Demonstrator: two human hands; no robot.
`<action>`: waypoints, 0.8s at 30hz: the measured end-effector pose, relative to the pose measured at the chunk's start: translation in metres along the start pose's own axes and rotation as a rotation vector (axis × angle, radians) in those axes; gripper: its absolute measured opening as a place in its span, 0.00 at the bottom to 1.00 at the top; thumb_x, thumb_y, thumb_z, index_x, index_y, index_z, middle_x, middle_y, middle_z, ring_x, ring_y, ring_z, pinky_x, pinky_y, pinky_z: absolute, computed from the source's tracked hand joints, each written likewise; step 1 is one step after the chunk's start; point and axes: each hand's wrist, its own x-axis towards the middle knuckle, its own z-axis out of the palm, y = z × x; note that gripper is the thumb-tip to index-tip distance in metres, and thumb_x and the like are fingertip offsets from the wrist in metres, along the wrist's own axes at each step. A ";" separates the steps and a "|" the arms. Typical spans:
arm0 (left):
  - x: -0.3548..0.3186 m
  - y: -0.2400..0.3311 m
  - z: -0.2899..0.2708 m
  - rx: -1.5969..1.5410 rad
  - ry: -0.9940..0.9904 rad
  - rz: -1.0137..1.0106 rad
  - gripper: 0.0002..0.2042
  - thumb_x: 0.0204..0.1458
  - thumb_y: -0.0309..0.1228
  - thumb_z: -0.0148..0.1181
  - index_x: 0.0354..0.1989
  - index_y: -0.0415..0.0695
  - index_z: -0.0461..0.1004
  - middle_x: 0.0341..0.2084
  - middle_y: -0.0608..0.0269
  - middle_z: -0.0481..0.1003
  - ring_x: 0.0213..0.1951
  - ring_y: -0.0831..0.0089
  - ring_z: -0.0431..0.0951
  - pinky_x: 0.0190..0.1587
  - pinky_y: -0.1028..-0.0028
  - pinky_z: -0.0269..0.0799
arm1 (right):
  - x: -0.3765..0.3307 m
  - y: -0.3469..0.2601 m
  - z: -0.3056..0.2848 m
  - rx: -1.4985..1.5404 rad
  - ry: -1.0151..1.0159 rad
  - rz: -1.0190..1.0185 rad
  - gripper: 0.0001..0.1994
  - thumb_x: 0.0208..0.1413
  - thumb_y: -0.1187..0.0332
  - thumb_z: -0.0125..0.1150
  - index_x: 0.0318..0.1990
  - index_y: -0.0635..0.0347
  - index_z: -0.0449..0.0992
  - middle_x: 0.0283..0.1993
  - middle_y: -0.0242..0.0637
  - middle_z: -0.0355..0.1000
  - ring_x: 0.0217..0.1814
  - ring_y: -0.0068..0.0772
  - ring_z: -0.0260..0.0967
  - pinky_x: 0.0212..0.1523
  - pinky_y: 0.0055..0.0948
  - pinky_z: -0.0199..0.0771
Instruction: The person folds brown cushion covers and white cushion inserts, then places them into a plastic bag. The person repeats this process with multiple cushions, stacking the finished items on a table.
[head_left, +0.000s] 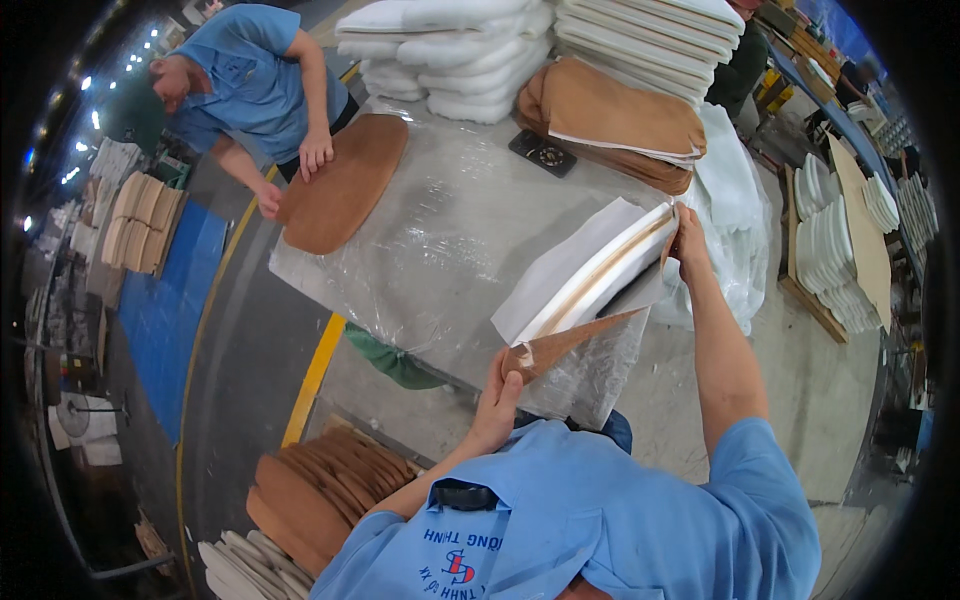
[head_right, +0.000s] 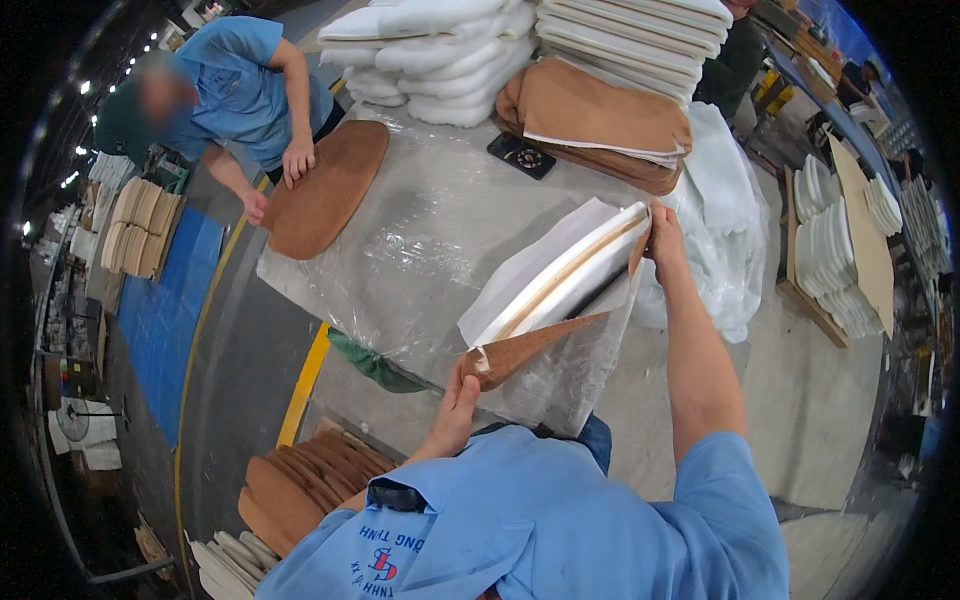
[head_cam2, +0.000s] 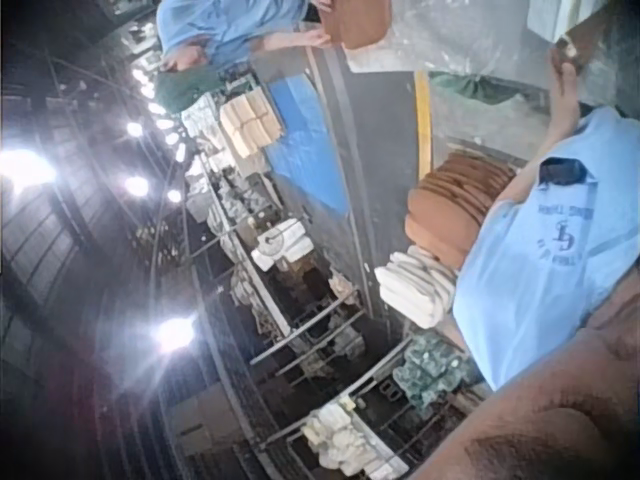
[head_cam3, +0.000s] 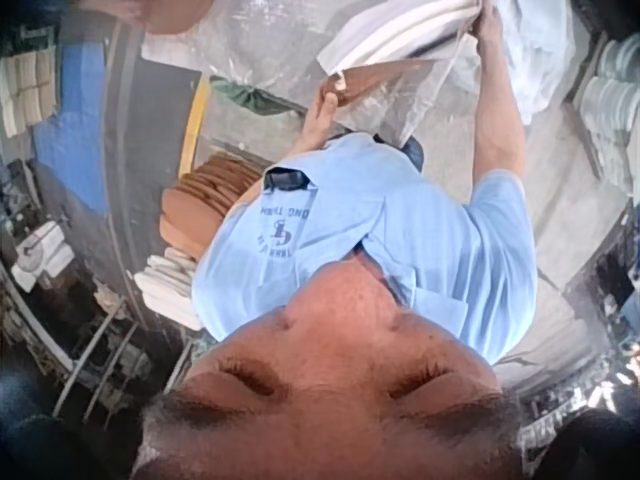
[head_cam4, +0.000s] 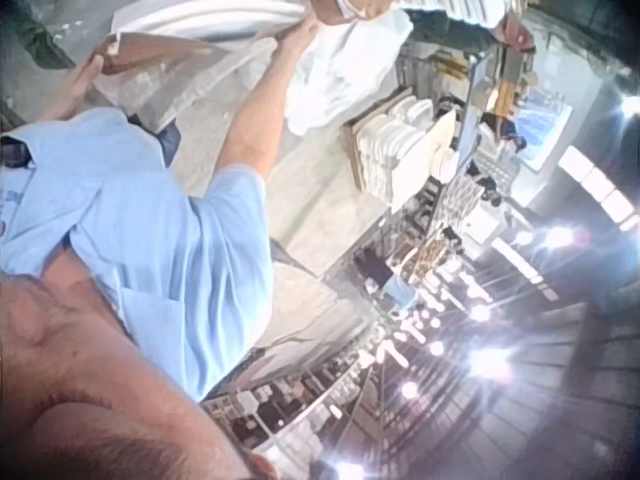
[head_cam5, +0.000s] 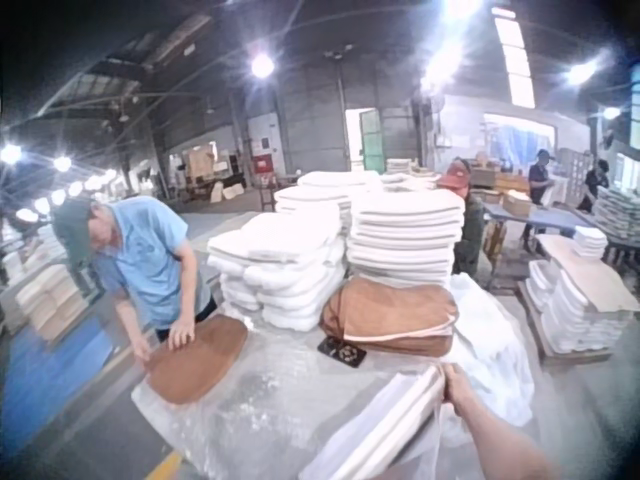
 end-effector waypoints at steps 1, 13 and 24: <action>-0.001 -0.003 -0.003 0.010 0.009 -0.010 0.36 0.72 0.49 0.48 0.78 0.35 0.48 0.73 0.47 0.57 0.75 0.62 0.54 0.76 0.65 0.47 | -0.006 0.003 0.006 0.034 0.014 -0.009 0.28 0.69 0.40 0.50 0.61 0.53 0.69 0.46 0.34 0.73 0.40 0.31 0.74 0.37 0.36 0.78; 0.009 -0.007 -0.026 -0.237 0.186 -0.086 0.31 0.74 0.50 0.45 0.78 0.48 0.53 0.72 0.55 0.61 0.72 0.63 0.60 0.74 0.62 0.53 | -0.092 0.100 -0.078 0.528 0.117 0.001 0.21 0.66 0.53 0.58 0.60 0.54 0.74 0.52 0.36 0.74 0.55 0.33 0.72 0.58 0.35 0.73; 0.051 -0.027 -0.068 -0.399 0.105 -0.284 0.18 0.74 0.39 0.50 0.65 0.43 0.66 0.61 0.61 0.72 0.61 0.67 0.73 0.66 0.64 0.67 | -0.162 0.162 -0.101 0.376 0.092 0.204 0.20 0.74 0.51 0.54 0.57 0.59 0.77 0.50 0.30 0.80 0.47 0.25 0.77 0.49 0.31 0.75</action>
